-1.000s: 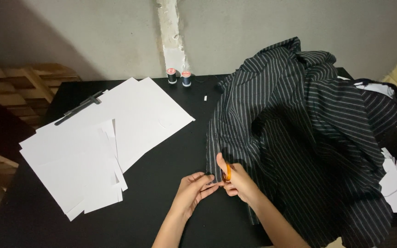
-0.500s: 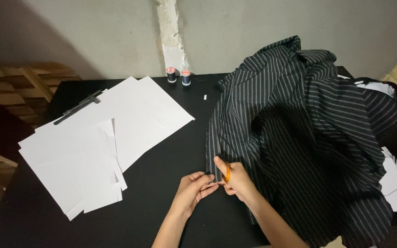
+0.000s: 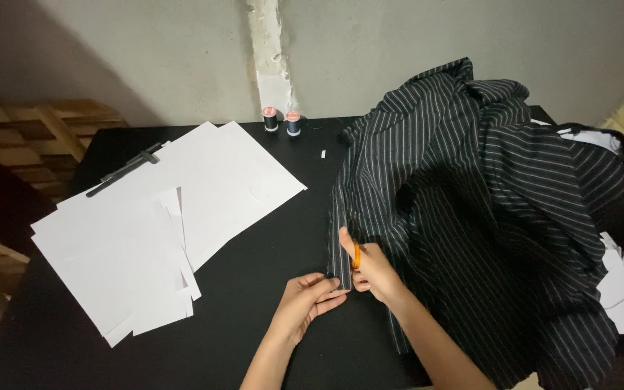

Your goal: Cutting strips of white paper and pinstriped fabric using scissors and applying tape to the strips on a workbench.

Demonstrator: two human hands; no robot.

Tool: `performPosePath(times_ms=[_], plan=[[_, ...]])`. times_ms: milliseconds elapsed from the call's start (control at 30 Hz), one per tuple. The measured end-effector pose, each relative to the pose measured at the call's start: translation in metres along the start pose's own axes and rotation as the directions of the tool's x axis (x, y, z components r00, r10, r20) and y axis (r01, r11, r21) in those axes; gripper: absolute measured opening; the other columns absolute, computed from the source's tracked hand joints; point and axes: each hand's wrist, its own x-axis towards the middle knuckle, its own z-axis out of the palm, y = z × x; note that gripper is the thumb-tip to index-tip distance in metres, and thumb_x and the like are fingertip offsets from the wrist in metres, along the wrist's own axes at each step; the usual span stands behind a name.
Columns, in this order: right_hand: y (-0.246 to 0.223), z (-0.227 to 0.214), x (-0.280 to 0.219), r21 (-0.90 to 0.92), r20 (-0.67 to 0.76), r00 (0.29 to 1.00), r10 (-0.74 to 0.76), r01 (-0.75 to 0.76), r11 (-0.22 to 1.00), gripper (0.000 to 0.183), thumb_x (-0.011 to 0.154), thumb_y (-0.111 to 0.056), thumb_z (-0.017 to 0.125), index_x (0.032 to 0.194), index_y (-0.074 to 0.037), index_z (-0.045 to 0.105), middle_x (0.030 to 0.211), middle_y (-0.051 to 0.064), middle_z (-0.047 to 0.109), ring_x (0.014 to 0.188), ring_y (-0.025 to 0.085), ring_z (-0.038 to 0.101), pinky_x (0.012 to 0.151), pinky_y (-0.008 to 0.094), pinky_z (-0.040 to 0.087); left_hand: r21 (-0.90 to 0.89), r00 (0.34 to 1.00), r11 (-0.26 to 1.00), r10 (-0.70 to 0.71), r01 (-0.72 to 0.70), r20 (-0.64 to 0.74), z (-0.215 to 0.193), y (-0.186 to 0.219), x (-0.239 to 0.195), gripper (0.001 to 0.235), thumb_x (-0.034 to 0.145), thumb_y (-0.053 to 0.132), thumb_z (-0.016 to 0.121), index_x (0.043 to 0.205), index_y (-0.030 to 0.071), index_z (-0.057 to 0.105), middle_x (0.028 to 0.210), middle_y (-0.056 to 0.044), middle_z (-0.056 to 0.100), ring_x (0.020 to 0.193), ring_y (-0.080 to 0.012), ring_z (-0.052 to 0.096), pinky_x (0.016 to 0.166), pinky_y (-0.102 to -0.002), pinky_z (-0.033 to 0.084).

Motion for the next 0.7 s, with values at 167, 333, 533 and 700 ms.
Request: performPosePath(times_ms=[167, 333, 533, 700], plan=[[0.003, -0.001, 0.008, -0.036, -0.054, 0.998, 0.033, -0.035, 0.999, 0.057, 0.080, -0.060, 0.061, 0.055, -0.018, 0.031, 0.047, -0.003, 0.032, 0.035, 0.006, 0.025, 0.031, 0.021, 0.015, -0.030, 1.000, 0.999, -0.016, 0.016, -0.005, -0.003, -0.004, 0.005, 0.010, 0.080, 0.002, 0.066, 0.086, -0.005, 0.063, 0.095, -0.021, 0.069, 0.097, -0.0300, 0.069, 0.089, -0.039, 0.058], [0.006, -0.001, 0.011, -0.030, -0.109, 0.994, 0.003, -0.006, 1.000, 0.056, 0.083, -0.050, 0.066, 0.055, -0.014, 0.032, 0.047, 0.002, 0.038, 0.031, 0.008, 0.029, 0.027, 0.021, 0.017, 0.009, 1.000, 1.000, 0.010, -0.010, 0.005, -0.001, -0.001, 0.001, 0.008, 0.080, 0.002, 0.066, 0.081, -0.005, 0.063, 0.087, -0.017, 0.068, 0.095, -0.0286, 0.070, 0.089, -0.039, 0.058], [0.004, -0.006, 0.015, -0.060, -0.074, 0.996, -0.040, 0.036, 0.998, 0.055, 0.080, -0.059, 0.060, 0.058, -0.016, 0.035, 0.049, -0.001, 0.038, 0.034, 0.006, 0.030, 0.029, 0.020, 0.019, -0.017, 0.999, 1.000, -0.002, 0.002, 0.045, -0.007, -0.008, 0.004, 0.010, 0.079, 0.000, 0.069, 0.074, -0.001, 0.060, 0.078, -0.014, 0.064, 0.097, -0.0332, 0.071, 0.087, -0.040, 0.059], [-0.015, -0.006, 0.006, -0.078, -0.069, 0.997, -0.018, 0.012, 0.997, 0.058, 0.076, -0.063, 0.059, 0.055, -0.013, 0.039, 0.051, 0.003, 0.043, 0.035, 0.007, 0.032, 0.031, 0.019, 0.020, -0.005, 0.999, 1.000, 0.002, -0.001, 0.033, -0.004, -0.006, -0.005, 0.015, 0.078, 0.001, 0.070, 0.069, 0.000, 0.059, 0.073, -0.012, 0.063, 0.097, -0.0359, 0.072, 0.087, -0.041, 0.060]])
